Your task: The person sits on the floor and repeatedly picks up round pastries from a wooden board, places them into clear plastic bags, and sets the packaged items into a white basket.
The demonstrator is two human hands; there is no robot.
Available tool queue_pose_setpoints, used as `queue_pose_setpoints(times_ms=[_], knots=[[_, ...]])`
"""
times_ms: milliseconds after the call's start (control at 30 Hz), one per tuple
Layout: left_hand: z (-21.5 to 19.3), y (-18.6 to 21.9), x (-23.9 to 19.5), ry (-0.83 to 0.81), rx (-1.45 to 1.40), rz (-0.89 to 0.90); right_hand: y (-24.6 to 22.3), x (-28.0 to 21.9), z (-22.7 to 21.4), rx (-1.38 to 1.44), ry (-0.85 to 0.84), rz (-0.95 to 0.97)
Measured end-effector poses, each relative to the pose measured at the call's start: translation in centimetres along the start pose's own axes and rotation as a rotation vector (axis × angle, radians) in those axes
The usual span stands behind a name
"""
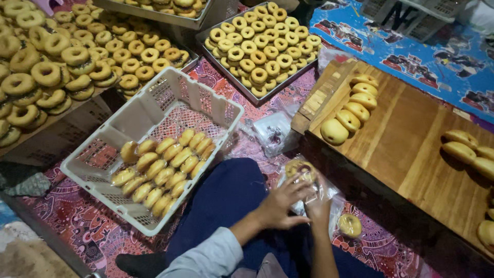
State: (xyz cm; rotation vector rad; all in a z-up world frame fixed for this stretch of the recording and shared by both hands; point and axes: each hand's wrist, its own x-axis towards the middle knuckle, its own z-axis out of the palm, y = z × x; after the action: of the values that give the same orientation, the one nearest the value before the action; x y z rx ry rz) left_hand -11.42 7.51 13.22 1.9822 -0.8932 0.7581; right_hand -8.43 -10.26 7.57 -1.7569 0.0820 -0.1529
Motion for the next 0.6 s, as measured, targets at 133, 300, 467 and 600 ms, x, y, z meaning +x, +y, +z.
queue_pose_setpoints(times_ms=[133,300,467,600], knots=[[-4.5,-1.2,-1.3,0.036,-0.104,-0.117,-2.7,-1.1,1.3,0.124,-0.43,-0.024],[-5.8,-1.3,-6.4,0.265,-0.291,-0.669,-8.3,-3.7,3.9,-0.679,-0.373,-0.183],[-6.1,-4.3,-9.7,0.398,-0.769,-1.069,-13.1,-5.5,6.9,-0.746,-0.556,-0.106],[-6.3,-4.6,-10.4,0.432,-0.871,-1.091,-14.2,-5.8,7.9,-0.536,-0.328,-0.417]])
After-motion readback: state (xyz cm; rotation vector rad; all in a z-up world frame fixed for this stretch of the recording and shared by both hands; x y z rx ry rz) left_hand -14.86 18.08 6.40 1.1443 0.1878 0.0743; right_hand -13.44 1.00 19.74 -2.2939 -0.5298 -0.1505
